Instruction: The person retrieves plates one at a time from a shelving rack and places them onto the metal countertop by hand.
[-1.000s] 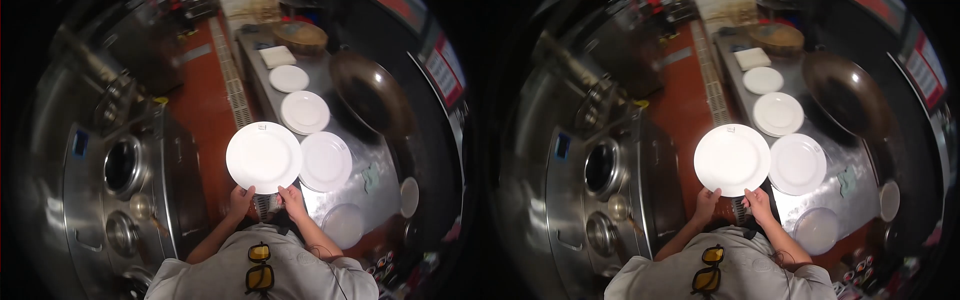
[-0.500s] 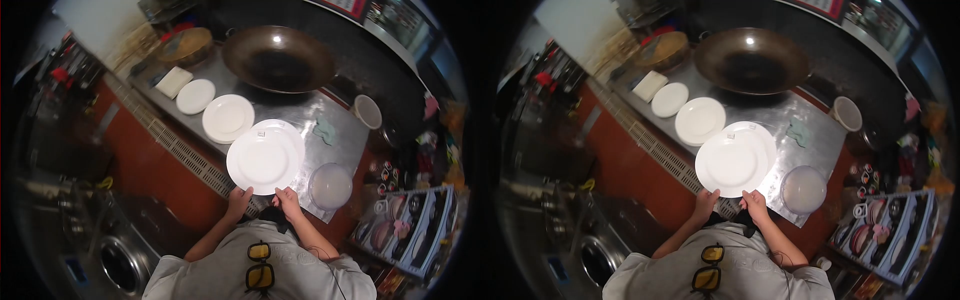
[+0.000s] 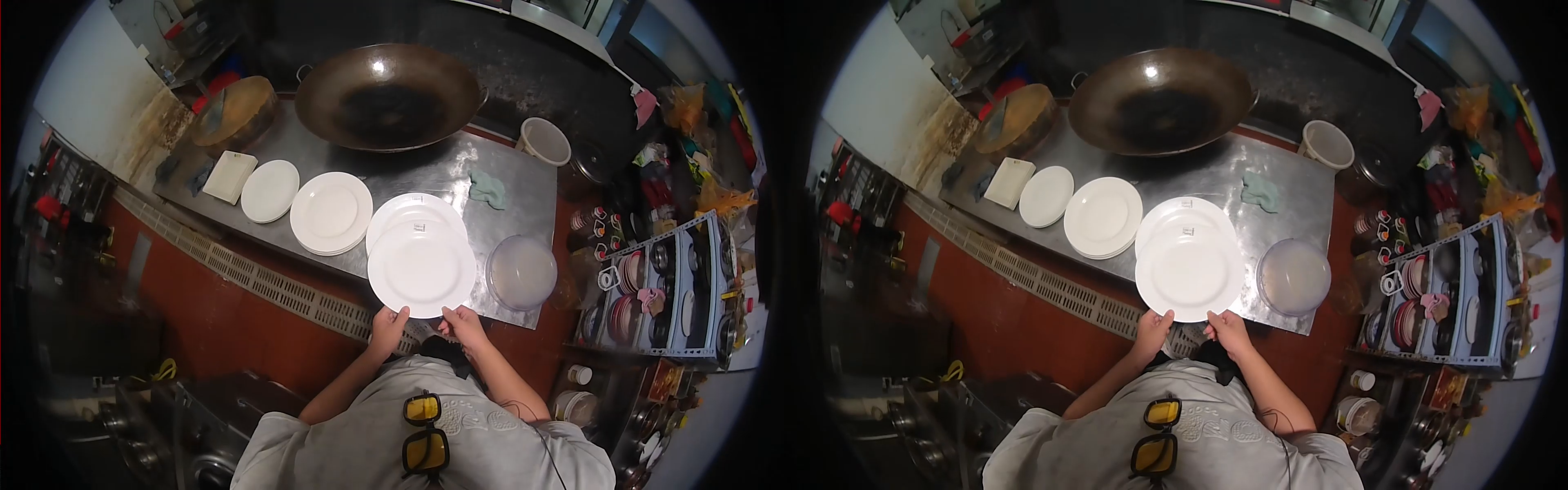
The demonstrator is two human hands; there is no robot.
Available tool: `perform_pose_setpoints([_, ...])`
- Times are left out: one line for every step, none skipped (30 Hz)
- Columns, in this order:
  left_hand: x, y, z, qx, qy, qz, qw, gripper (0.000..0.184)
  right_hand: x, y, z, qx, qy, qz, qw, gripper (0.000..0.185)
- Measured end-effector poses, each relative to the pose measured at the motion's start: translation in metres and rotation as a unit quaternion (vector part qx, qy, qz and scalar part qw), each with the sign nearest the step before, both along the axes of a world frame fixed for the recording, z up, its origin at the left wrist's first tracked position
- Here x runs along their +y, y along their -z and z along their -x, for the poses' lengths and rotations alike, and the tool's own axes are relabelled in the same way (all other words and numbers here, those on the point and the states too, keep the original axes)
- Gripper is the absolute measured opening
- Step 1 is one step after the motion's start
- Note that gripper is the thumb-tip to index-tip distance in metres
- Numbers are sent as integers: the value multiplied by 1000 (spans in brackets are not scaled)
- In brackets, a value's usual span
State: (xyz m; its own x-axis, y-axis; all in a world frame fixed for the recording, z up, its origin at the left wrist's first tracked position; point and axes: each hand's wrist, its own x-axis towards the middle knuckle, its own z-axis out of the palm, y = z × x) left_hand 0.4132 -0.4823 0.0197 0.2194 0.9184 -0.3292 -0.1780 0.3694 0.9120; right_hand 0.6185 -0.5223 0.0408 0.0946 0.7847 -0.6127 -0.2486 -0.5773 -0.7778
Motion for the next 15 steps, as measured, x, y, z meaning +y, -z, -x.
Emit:
perform_pose_setpoints([2,6,4,21,20,10,1000,21,1,3,1,3,-2,12,1000,26])
perform_pose_setpoints([4,15,9,42,39,19,998,19,4,8,2,7,-4,25,1000,25])
perform_pose_setpoints([6,19,13,63,58,29,996,18,5,11,2,11,-7,37,999,24])
perform_pose_setpoints([6,23,14,66,54,24,996,17,7,13,3,16,-9,48,999,22])
perform_pose_setpoints([7,27,13,69,49,19,996,17,9,15,2,21,-11,58,998,21])
perform_pose_setpoints([7,30,13,71,45,14,996,18,10,17,2,26,-13,70,997,20])
perform_pose_setpoints([7,32,14,82,45,21,995,19,11,18,2,23,-20,73,997,18])
perform_pose_setpoints([6,35,15,92,45,28,994,20,11,19,2,21,-28,77,996,17])
perform_pose_setpoints([7,34,16,103,45,35,993,21,12,21,1,19,-35,80,996,16])
perform_pose_setpoints([9,34,16,101,46,47,993,22,12,23,1,17,-33,78,996,15])
perform_pose_setpoints([9,33,17,99,47,59,992,23,11,25,1,16,-32,76,996,15])
perform_pose_setpoints([10,33,18,97,48,72,992,23,11,25,2,15,-31,75,997,14])
perform_pose_setpoints([10,33,18,94,54,73,991,22,9,24,3,15,-27,72,997,14])
perform_pose_setpoints([11,33,18,91,58,74,991,22,9,23,4,15,-24,69,997,14])
perform_pose_setpoints([13,35,18,89,63,74,991,21,9,21,4,15,-22,66,997,14])
